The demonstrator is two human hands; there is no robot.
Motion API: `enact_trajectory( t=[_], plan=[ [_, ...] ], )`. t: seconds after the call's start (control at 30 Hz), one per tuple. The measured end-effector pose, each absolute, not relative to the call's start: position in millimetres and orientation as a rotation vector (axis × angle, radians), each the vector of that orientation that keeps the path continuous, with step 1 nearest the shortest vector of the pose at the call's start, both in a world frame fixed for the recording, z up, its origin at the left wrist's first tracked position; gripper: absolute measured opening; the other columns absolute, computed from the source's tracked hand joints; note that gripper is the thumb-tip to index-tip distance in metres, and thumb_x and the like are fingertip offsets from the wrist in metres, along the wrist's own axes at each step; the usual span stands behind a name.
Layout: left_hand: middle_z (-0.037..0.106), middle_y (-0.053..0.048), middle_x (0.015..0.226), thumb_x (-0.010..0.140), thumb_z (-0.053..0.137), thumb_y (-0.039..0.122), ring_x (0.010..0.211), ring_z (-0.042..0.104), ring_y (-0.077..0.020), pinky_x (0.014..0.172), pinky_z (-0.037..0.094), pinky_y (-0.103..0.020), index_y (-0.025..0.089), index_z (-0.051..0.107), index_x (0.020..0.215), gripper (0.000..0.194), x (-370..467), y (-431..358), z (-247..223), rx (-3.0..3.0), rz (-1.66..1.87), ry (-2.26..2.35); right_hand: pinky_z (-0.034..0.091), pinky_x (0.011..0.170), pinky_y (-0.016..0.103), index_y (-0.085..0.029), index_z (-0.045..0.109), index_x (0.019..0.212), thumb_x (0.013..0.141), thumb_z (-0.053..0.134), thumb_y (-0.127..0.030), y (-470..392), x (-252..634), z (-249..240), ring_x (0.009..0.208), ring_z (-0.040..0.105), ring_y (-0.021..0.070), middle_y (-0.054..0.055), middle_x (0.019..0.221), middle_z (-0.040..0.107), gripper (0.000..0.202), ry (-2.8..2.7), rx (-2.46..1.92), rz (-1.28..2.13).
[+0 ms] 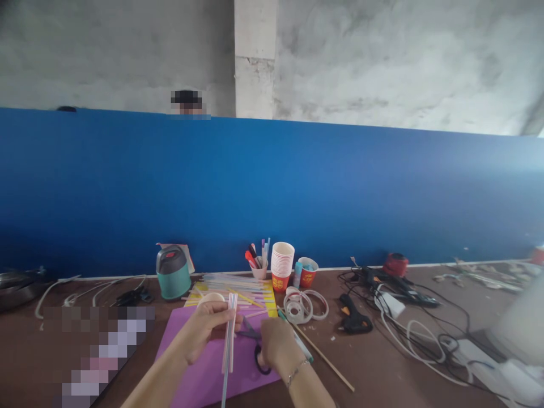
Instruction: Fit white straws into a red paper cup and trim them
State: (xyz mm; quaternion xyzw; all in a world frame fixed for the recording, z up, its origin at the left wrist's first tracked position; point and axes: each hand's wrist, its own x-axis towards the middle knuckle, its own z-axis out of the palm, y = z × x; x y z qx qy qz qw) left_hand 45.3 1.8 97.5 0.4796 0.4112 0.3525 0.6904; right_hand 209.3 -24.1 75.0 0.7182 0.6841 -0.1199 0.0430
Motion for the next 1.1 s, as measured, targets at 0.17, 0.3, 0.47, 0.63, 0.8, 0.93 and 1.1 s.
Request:
enact_trajectory(
  t=[0.17,0.3,0.47,0.63,0.8,0.93,1.1],
  plan=[
    [0.070,-0.009,0.070,0.052,0.077,0.044,0.071,0.066,-0.0231,0.069,0.050,-0.033,0.011,0.068,0.072,0.040,51,2,91,1.114,0.750,0.909,0.047,0.068,0.030,-0.013,0.071,0.074,0.074,0.054,-0.019,-19,214,84,0.080,0.065,0.0247,0.015,0.081,0.070,0.018,2.244,2.279,-0.472],
    [0.071,-0.010,0.072,0.048,0.080,0.040,0.074,0.066,-0.0250,0.068,0.050,-0.033,0.011,0.069,0.073,0.040,54,-1,90,1.120,0.693,0.901,0.040,0.048,0.019,-0.015,0.067,0.076,0.092,0.025,-0.035,-13,217,92,0.053,0.056,0.0111,0.004,0.061,0.063,0.049,2.476,2.409,-0.993],
    [0.070,-0.009,0.068,0.051,0.078,0.042,0.067,0.066,-0.0226,0.068,0.049,-0.034,0.011,0.068,0.068,0.036,57,-9,93,1.163,0.671,0.851,0.020,0.036,0.018,-0.013,0.062,0.060,0.071,0.059,-0.055,-17,211,95,0.037,0.030,0.0043,-0.006,0.043,0.039,0.043,2.467,2.378,-2.017],
    [0.070,-0.011,0.071,0.051,0.078,0.046,0.067,0.066,-0.0228,0.066,0.049,-0.033,0.009,0.069,0.072,0.043,54,-11,95,1.185,0.623,0.831,0.019,0.037,0.019,-0.012,0.067,0.063,0.068,0.062,-0.051,-22,207,96,0.038,0.029,0.0042,-0.006,0.042,0.041,0.040,2.430,2.408,-2.101],
    [0.071,-0.012,0.070,0.054,0.077,0.048,0.070,0.067,-0.0236,0.068,0.049,-0.033,0.009,0.068,0.074,0.044,52,-10,96,1.159,0.551,0.813,0.025,0.042,0.019,-0.012,0.066,0.058,0.070,0.058,-0.042,-23,202,96,0.043,0.036,0.0064,-0.003,0.044,0.046,0.033,2.538,2.489,-2.012],
    [0.071,-0.012,0.073,0.061,0.070,0.054,0.072,0.067,-0.0231,0.072,0.048,-0.033,0.010,0.066,0.080,0.048,53,-10,94,1.149,0.563,0.769,0.028,0.045,0.020,-0.013,0.058,0.051,0.072,0.055,-0.041,-20,202,94,0.046,0.038,0.0077,-0.003,0.044,0.043,0.035,2.659,2.543,-1.940],
    [0.071,-0.010,0.072,0.060,0.068,0.058,0.075,0.067,-0.0240,0.075,0.048,-0.036,0.012,0.064,0.085,0.053,58,-10,88,1.180,0.578,0.844,0.026,0.045,0.021,-0.016,0.047,0.048,0.071,0.052,-0.041,-17,203,91,0.047,0.036,0.0085,-0.004,0.044,0.037,0.035,2.699,2.625,-1.783]
  ],
)
